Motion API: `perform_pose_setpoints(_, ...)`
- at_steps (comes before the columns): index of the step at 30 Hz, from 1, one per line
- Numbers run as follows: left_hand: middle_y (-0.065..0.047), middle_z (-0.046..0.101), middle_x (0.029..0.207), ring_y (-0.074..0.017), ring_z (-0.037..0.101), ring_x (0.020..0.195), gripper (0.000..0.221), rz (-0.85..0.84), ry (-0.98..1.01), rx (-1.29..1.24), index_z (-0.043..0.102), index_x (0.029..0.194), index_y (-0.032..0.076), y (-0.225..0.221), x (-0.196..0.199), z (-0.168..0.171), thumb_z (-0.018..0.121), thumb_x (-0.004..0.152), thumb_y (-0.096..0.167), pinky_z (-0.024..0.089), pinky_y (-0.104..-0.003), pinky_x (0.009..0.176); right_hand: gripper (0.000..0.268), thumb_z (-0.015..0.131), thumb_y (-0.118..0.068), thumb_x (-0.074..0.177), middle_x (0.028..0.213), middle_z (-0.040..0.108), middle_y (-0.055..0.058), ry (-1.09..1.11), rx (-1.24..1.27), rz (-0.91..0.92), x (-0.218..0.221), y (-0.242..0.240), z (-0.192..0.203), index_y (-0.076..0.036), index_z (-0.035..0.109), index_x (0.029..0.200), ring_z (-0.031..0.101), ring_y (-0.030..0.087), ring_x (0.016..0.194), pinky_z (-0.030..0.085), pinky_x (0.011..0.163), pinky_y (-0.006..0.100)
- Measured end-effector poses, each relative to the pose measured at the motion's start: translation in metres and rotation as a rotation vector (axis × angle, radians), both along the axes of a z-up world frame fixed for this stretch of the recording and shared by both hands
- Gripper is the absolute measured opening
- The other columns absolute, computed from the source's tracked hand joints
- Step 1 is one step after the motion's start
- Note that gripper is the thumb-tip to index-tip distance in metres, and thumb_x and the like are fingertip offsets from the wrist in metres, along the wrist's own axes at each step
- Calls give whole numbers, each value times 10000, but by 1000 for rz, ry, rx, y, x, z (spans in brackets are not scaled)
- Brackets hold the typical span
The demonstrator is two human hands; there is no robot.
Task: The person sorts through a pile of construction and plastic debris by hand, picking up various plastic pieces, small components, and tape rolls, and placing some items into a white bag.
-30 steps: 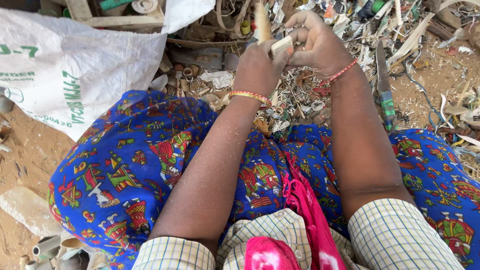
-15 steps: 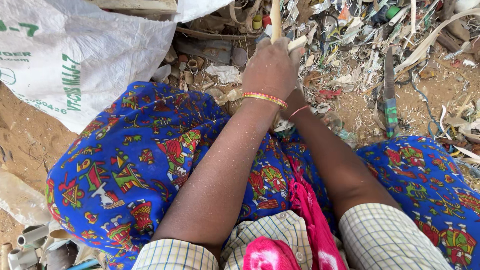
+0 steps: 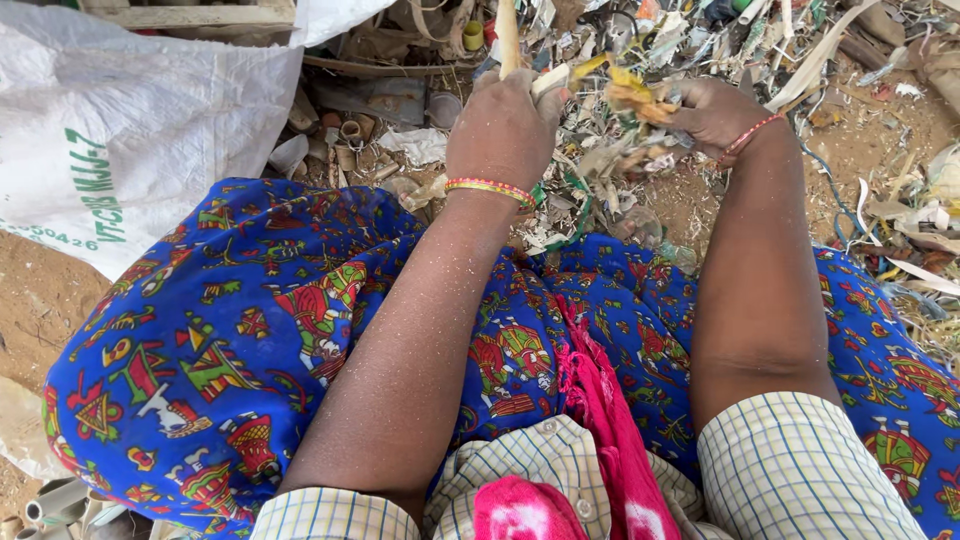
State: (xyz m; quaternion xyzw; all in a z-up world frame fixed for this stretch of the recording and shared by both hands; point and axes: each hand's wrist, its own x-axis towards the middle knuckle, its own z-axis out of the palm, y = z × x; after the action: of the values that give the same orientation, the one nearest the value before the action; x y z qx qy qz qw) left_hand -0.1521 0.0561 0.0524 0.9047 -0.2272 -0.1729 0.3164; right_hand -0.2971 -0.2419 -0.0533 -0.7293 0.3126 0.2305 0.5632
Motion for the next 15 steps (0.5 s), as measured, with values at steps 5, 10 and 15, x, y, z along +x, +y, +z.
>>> perform_pose_setpoints(5,-187,681,1016,-372,709,911,443,8,12,-36,715,1175,98,2,1,-2,646,941,468,565,-494,768,347,606,-184,968,1300,624,3,-3,206,-110,-5,7,34,-134,625,1311,634,133,1176,624,881,375)
perform_pose_setpoints(10,-177,690,1004,-346,720,904,452,-10,16,-27,711,1173,76,3,2,0,656,950,465,578,-475,768,404,695,-241,936,1308,700,34,137,-187,22,-6,1,43,-129,681,1325,642,198,1185,522,995,417)
perform_pose_setpoints(15,-173,693,993,-331,724,893,430,-12,67,-52,719,1165,88,2,2,6,654,945,452,581,-465,772,452,736,-147,848,1252,683,145,158,-715,229,-2,-3,7,-177,698,1298,648,299,1094,473,997,432)
